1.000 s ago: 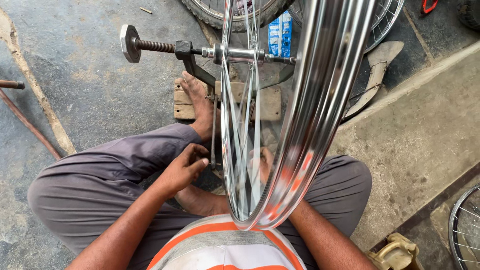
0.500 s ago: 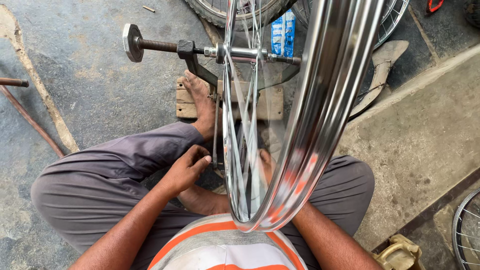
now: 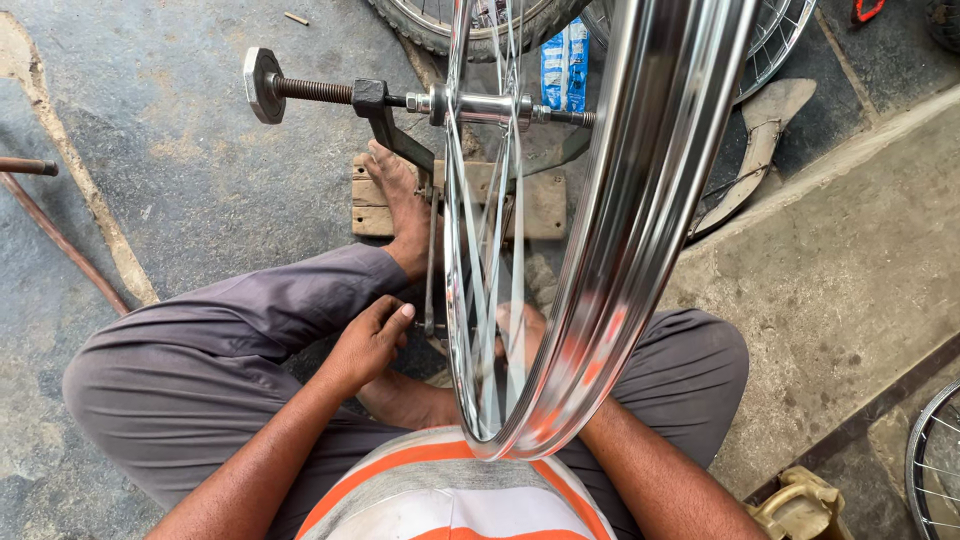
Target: The person sits on the ground and uses a spoke wrench to adjust the tension of the spokes on a bicycle wheel mounted in a truing stand. They rotate the wheel periodically to check alignment and continue tightening or loosening individual spokes.
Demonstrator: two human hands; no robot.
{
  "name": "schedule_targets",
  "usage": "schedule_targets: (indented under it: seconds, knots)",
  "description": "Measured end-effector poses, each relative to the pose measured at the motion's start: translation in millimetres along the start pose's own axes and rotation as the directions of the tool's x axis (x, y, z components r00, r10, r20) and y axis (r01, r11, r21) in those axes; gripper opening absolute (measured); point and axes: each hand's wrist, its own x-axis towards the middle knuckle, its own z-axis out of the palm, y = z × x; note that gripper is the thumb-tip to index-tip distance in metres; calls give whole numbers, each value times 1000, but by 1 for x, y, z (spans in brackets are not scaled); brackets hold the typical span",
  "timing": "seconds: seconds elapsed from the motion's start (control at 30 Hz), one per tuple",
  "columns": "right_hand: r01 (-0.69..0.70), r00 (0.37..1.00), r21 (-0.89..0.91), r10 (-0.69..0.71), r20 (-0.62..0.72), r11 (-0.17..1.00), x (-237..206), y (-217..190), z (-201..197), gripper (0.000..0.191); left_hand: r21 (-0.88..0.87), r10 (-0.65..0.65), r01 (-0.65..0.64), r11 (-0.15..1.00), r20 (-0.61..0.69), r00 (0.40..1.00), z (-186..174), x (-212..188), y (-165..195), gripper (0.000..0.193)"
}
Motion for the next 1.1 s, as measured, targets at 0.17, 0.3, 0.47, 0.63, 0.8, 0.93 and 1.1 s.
schedule_targets:
  seconds: [0.17, 0.3, 0.47, 0.63, 0.8, 0.93, 1.1]
  knots:
    - [104, 994, -196, -98, 40, 975, 5, 8, -3, 38, 6, -38, 38, 999, 1, 999, 1, 0, 1, 49]
    - [79, 997, -100, -77, 25, 992, 14, 19, -3, 37, 55, 3, -1, 998, -41, 999, -3, 1, -3, 46]
    - [64, 998, -44, -65, -11, 997, 26, 25, 1, 37, 605, 458, -297, 739, -128, 880, -30, -9, -21, 33]
    - [60, 997, -24, -61, -44, 998, 30, 18, 8, 37, 964, 433, -126, 234, 12, 902, -82, -33, -41, 12]
    - [67, 995, -3, -67, -75, 998, 34, 8, 19, 37, 990, 384, 138, -32, -115, 916, -140, -44, -50, 23]
    - [58, 993, 18, -56, -107, 998, 36, 10, 21, 37, 986, 419, -13, -163, 82, 904, -134, -30, -58, 20]
    - [29, 988, 60, -20, -151, 998, 42, 9, 16, 38, 974, 402, 57, -218, 36, 915, -122, -19, -60, 24]
